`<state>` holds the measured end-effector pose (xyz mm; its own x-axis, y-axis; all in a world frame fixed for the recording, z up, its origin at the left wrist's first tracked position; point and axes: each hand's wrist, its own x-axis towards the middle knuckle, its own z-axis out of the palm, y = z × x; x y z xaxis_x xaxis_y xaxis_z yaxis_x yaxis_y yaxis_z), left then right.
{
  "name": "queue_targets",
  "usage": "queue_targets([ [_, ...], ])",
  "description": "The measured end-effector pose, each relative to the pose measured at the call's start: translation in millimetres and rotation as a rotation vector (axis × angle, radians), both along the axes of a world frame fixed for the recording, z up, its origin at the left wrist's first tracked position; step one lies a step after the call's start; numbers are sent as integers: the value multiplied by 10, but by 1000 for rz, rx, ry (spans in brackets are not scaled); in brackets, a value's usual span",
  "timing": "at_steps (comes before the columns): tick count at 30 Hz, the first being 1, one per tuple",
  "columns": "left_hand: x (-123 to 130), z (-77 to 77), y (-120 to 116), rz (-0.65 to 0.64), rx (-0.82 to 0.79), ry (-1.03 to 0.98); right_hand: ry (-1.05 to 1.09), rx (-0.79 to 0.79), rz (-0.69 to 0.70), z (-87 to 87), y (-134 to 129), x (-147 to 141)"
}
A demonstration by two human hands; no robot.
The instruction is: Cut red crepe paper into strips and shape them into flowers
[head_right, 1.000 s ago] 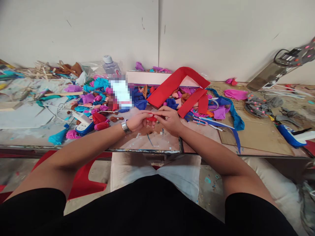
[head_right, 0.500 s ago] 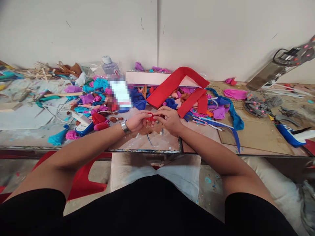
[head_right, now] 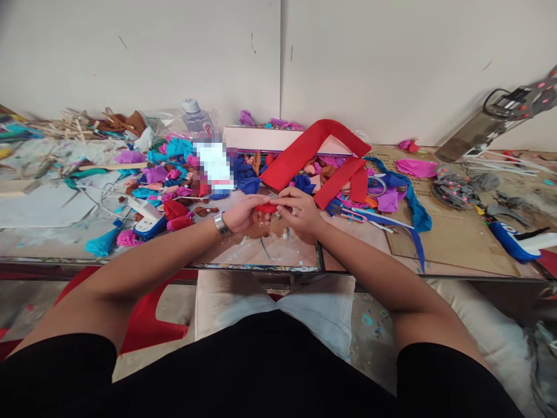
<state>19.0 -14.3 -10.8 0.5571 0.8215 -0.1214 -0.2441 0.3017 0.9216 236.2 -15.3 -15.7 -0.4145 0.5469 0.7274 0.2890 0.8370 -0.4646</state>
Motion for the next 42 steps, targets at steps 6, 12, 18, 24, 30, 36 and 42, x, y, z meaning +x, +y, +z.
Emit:
queue_targets([
  [6, 5, 2, 8, 8, 7, -19, 9, -59, -29, 67, -44, -7],
  [12, -1, 4, 18, 13, 40, -23, -44, -33, 16, 52, -21, 26],
  [18, -5, -2, 24, 18, 28, -4, -83, 86, -6, 34, 20, 35],
  [24, 0, -11, 20, 19, 22, 14, -137, 146, 27, 56, -8, 61],
  [30, 9, 12, 1, 16, 58, 25, -139, 119, -2, 56, -20, 38],
  [36, 0, -28, 24, -11, 148, 48, -65, 61, -57, 47, -38, -12],
  [42, 4, 2, 11, -55, 169, 68, -97, 81, -19, 51, -49, 5],
])
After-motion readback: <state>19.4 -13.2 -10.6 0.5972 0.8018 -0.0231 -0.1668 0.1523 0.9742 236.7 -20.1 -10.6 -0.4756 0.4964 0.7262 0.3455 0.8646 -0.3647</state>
